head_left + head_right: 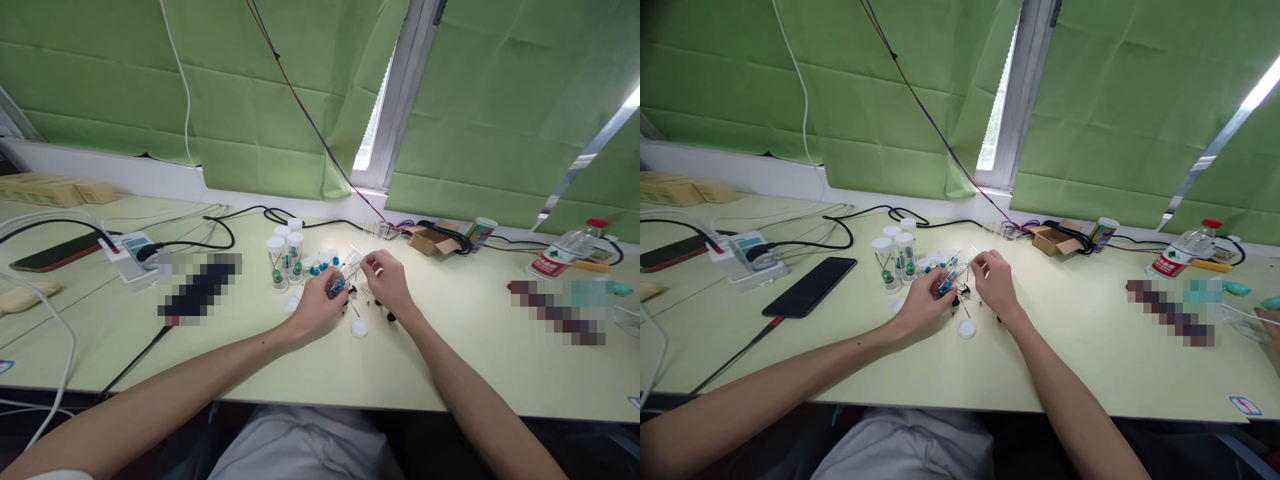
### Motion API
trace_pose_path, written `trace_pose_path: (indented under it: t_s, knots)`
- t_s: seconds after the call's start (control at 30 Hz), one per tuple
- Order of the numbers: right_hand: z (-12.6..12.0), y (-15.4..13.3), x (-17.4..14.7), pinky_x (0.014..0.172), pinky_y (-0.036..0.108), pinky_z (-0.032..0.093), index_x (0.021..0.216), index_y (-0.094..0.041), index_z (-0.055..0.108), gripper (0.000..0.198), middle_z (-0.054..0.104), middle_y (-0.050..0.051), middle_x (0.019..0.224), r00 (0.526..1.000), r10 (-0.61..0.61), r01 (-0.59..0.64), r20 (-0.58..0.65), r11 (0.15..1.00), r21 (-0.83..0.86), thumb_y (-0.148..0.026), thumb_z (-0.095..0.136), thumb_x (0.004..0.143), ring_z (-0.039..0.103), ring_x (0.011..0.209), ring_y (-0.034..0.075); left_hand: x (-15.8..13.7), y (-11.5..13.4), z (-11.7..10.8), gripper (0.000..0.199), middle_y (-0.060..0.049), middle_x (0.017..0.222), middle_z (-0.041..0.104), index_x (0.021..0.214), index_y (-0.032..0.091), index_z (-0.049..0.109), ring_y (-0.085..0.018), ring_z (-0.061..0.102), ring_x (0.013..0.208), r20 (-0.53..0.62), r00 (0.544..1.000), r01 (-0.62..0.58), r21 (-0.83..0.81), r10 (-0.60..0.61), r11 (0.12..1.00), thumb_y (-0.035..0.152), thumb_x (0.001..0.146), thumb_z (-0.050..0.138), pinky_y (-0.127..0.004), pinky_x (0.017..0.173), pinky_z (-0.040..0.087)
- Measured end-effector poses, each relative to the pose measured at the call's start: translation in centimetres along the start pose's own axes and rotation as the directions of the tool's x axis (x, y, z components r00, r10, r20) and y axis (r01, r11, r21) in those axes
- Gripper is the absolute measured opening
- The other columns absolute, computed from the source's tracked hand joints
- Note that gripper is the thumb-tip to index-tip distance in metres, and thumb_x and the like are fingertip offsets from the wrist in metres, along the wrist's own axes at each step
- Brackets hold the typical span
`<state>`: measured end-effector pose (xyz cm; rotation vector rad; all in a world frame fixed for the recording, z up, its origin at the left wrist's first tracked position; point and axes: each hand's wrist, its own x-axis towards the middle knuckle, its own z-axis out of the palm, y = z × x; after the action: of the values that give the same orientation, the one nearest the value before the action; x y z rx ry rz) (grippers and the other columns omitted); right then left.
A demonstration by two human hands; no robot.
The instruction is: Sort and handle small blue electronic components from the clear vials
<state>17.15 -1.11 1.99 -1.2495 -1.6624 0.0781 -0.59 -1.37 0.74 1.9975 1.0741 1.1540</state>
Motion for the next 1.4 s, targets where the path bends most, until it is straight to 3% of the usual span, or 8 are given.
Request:
trace_pose_path:
  t_s: [0.23, 0.47, 0.8, 1.13, 1.4]
  knots:
    - [-0.7, -1.3, 0.1, 0.054, 0.025, 0.046, 0.083, -0.019, 0.058, 0.013, 0.059, 0.004, 0.085, 0.938, 0.024, -0.018, -0.346, 1.000, 0.020, -0.026, 0.055, 0.093, 0.058, 0.072, 0.015, 0.0, -0.3, 0.1, 0.007, 0.004, 0.066, 0.051, 0.081, 0.020, 0.054, -0.011, 0.043, 0.060, -0.001, 1.000, 0.003, 0.001, -0.003, 1.000, 0.026, 0.080, 0.057, -0.025, 0.056, 0.032]
    - [-0.8, -1.7, -0.1, 0.054, 0.023, 0.046, 0.085, -0.019, 0.056, 0.013, 0.056, 0.003, 0.083, 0.867, -0.019, 0.030, -0.497, 0.999, 0.014, -0.029, 0.056, 0.094, 0.055, 0.074, 0.014, -0.1, -0.4, 0.1, 0.006, 0.004, 0.064, 0.047, 0.079, 0.020, 0.053, -0.011, 0.041, 0.058, 0.040, 0.999, -0.022, -0.016, 0.023, 1.000, 0.024, 0.081, 0.056, -0.024, 0.054, 0.031]
    - [-0.6, -1.8, -0.3, 0.053, 0.024, 0.046, 0.085, -0.019, 0.056, 0.013, 0.055, 0.002, 0.082, 0.881, -0.048, 0.067, -0.471, 0.997, 0.024, -0.027, 0.056, 0.094, 0.055, 0.073, 0.014, -0.2, -0.9, 0.4, 0.003, 0.004, 0.063, 0.047, 0.080, 0.020, 0.056, -0.011, 0.041, 0.058, 0.060, 0.996, -0.074, 0.021, 0.073, 0.997, 0.023, 0.080, 0.056, -0.024, 0.055, 0.032]
    - [-0.6, -1.7, -0.3, 0.054, 0.024, 0.047, 0.084, -0.019, 0.057, 0.013, 0.056, 0.002, 0.082, 0.897, -0.013, 0.029, -0.442, 0.999, 0.031, -0.027, 0.056, 0.094, 0.056, 0.073, 0.014, -0.2, -0.9, 0.3, 0.003, 0.004, 0.066, 0.047, 0.079, 0.020, 0.054, -0.012, 0.041, 0.061, 0.069, 0.995, -0.067, 0.009, 0.067, 0.998, 0.023, 0.079, 0.056, -0.026, 0.056, 0.031]
    - [-0.4, -2.2, -0.4, 0.054, 0.023, 0.047, 0.081, -0.019, 0.058, 0.016, 0.057, 0.002, 0.081, 0.946, -0.040, 0.064, -0.323, 0.996, 0.065, -0.026, 0.054, 0.094, 0.057, 0.071, 0.014, -0.2, -0.5, 0.2, 0.006, 0.004, 0.062, 0.042, 0.077, 0.020, 0.051, -0.012, 0.038, 0.058, 0.057, 0.998, -0.034, 0.006, 0.033, 0.999, 0.024, 0.079, 0.056, -0.025, 0.054, 0.030]
